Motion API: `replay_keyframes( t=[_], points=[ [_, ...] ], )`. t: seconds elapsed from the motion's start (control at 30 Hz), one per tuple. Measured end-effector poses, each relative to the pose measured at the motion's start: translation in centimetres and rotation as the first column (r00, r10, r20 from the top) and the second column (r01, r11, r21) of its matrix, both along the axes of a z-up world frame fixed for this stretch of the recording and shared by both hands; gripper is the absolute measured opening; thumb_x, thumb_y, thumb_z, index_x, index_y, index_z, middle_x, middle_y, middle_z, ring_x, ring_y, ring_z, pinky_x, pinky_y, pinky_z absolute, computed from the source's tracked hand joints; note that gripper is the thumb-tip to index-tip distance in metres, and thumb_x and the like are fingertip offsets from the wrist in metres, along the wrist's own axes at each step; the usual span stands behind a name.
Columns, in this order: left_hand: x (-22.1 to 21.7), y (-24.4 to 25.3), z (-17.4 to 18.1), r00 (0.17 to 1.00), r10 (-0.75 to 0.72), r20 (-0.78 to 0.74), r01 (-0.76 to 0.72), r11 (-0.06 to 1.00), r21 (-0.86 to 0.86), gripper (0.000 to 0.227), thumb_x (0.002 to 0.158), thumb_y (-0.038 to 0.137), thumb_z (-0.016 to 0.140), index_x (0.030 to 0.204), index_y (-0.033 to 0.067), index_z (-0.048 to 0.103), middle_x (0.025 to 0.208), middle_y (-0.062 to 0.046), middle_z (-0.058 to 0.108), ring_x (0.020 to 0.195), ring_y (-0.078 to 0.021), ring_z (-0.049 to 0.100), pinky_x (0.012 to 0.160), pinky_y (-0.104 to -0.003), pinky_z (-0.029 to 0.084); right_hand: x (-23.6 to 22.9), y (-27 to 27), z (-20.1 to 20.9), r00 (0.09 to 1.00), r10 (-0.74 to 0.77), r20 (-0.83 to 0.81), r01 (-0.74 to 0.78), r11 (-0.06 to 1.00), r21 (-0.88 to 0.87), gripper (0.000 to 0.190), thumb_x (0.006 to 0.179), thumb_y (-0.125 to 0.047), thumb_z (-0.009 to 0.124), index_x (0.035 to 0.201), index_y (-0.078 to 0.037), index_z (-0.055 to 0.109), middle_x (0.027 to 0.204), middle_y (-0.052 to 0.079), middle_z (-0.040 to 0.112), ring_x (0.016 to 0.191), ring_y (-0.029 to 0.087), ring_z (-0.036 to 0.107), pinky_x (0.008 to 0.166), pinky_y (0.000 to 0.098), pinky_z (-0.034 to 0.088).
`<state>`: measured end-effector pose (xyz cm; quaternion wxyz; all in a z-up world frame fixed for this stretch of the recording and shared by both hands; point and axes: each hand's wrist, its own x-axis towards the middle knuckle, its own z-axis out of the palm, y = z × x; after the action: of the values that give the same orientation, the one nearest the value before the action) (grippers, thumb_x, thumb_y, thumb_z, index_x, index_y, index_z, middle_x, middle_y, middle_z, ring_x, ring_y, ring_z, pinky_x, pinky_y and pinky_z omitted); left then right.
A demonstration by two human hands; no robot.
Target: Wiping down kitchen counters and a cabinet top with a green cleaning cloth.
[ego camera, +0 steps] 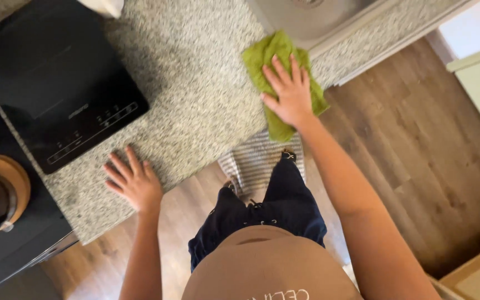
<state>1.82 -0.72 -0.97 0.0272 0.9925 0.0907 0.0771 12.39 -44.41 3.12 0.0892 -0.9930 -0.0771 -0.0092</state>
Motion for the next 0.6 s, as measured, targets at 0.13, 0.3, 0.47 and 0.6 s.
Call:
replay_keyframes(
  t=[0.13, 0.3, 0.47, 0.6],
  points=[
    [0.1, -1.0, 1.0, 0.997, 0.069, 0.043, -0.064, 0.992, -0.109, 0.058, 0.107, 0.032, 0.047, 0.163, 0.0203, 0.037, 0.168, -0.023, 0.023, 0.151, -0.0503, 0.013, 0.114, -0.073, 0.015, 1.7, -3.8, -2.8, 0.955, 0.144, 0.259, -0.141, 0.99, -0.032, 0.073, 0.091, -0.058, 0.063, 0.156, -0.03, 0.045, 0.166, 0.001, 0.033, 0.149, 0.044, 0.023, 0.113, 0.0638, 0.028],
    [1.7, -1.3, -1.1, 0.965, 0.254, -0.07, -0.263, 0.941, -0.213, 0.07, 0.092, 0.023, 0.042, 0.16, 0.0048, 0.038, 0.167, -0.021, 0.021, 0.149, -0.0497, 0.015, 0.11, -0.075, 0.013, 4.8, -11.3, -0.6, 0.921, 0.368, 0.129, -0.373, 0.927, 0.016, 0.069, 0.101, -0.056, 0.049, 0.16, -0.026, 0.031, 0.169, 0.004, 0.022, 0.155, 0.041, 0.012, 0.123, 0.0651, 0.01],
    [3.3, -9.6, 4.0, 0.876, 0.474, -0.088, -0.481, 0.843, -0.241, 0.072, 0.106, 0.047, 0.029, 0.166, 0.0083, 0.025, 0.169, -0.019, 0.009, 0.151, -0.0465, 0.004, 0.115, -0.068, 0.002, 8.2, -25.7, 1.5, 0.839, 0.437, 0.325, -0.424, 0.899, -0.114, 0.058, 0.091, -0.038, 0.066, 0.144, -0.019, 0.053, 0.15, 0.009, 0.053, 0.14, 0.033, 0.045, 0.117, 0.0569, 0.03],
    [3.8, -9.1, 3.7, 0.849, 0.515, -0.115, -0.525, 0.801, -0.287, 0.068, 0.104, 0.048, 0.033, 0.164, 0.018, 0.027, 0.169, -0.014, 0.014, 0.152, -0.0396, 0.003, 0.118, -0.062, 0.002, 12.4, -40.5, -3.3, 0.804, 0.226, 0.55, -0.254, 0.967, -0.025, 0.056, 0.094, -0.024, 0.078, 0.143, 0.0, 0.065, 0.145, 0.027, 0.061, 0.133, 0.047, 0.054, 0.116, 0.059, 0.031]
  ],
)
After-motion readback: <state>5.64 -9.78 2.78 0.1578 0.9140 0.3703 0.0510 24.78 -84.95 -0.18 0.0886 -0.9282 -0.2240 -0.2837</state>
